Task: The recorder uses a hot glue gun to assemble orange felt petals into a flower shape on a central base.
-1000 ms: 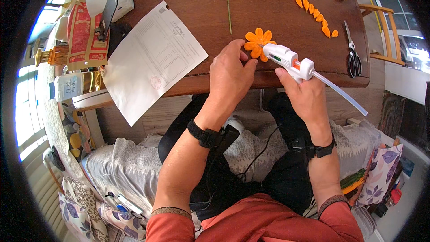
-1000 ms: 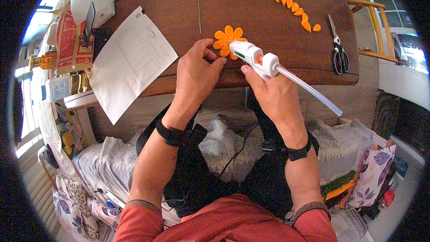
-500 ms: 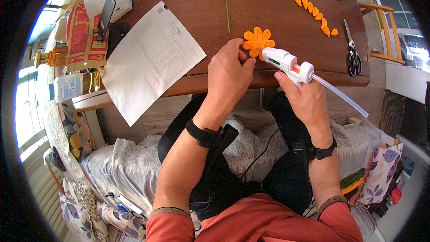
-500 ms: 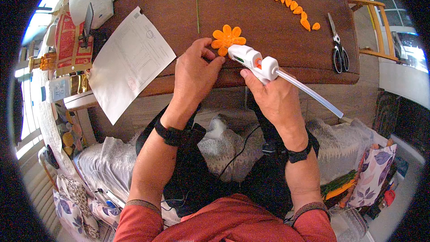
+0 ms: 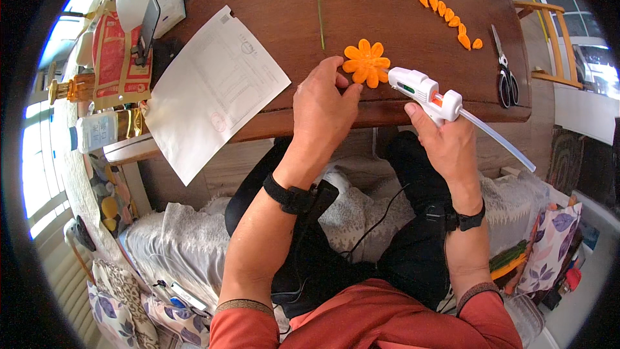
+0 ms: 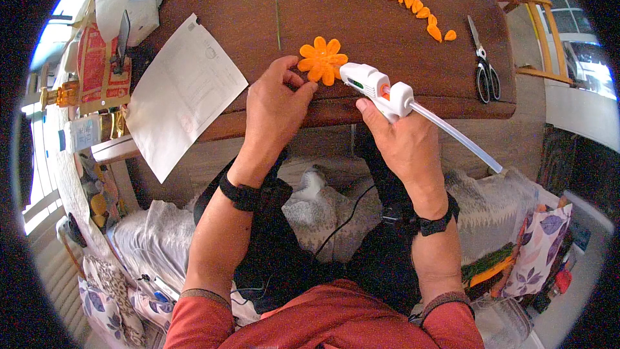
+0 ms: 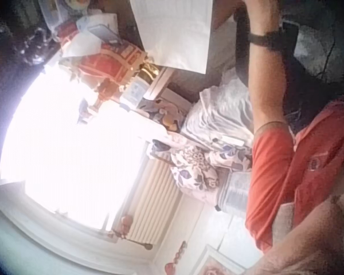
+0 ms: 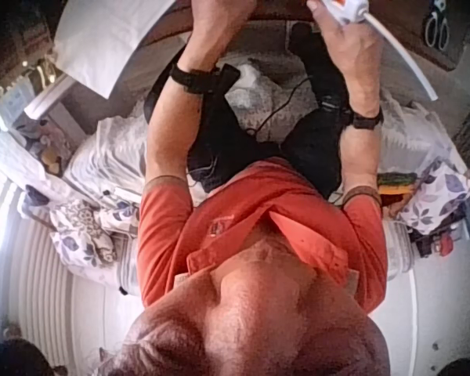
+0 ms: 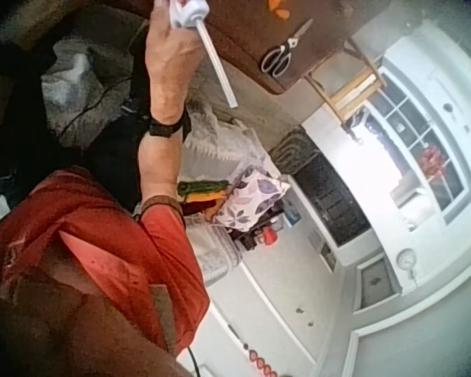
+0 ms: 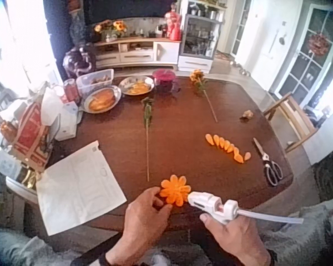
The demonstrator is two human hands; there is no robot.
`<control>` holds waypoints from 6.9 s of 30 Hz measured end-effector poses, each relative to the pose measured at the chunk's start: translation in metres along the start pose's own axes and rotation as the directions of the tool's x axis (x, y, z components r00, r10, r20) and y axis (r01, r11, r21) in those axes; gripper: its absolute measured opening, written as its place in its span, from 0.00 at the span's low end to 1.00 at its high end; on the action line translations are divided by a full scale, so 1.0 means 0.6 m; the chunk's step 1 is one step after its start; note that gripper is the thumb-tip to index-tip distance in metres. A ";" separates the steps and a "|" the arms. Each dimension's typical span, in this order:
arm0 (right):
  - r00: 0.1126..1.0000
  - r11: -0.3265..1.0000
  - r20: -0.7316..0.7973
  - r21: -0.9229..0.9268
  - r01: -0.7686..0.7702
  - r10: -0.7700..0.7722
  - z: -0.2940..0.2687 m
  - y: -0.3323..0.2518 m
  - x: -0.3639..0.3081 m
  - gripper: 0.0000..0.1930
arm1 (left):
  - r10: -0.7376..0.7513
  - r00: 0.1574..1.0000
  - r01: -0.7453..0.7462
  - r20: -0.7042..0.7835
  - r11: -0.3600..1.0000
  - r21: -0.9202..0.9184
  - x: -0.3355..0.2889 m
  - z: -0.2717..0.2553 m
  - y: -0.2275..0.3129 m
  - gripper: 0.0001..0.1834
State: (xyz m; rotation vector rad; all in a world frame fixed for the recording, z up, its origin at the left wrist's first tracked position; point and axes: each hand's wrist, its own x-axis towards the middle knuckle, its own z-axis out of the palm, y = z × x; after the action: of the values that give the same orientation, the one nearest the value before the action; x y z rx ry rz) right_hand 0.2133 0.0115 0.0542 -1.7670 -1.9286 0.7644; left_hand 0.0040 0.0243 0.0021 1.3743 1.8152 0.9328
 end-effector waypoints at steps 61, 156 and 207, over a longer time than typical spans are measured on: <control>0.999 0.989 0.003 0.139 0.048 -0.049 0.003 -0.013 0.002 0.19 | 0.062 0.998 -0.061 -0.021 0.997 0.043 0.001 0.001 -0.006 0.25; 0.941 -0.142 0.319 0.933 -0.332 -0.109 0.010 -0.046 0.035 0.20 | 0.038 0.634 0.357 0.773 0.871 -0.336 -0.054 -0.135 0.023 0.13; 0.994 0.788 0.022 0.608 -0.099 0.108 0.004 0.040 0.046 0.16 | -0.513 0.855 0.383 -0.081 0.728 -0.568 -0.043 -0.356 -0.227 0.13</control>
State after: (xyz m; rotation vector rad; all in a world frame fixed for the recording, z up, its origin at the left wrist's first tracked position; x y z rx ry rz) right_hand 0.2269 0.0399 0.0352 -1.4572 -1.3486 1.2429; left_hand -0.2372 -0.0578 0.0005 0.4484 1.7461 1.2382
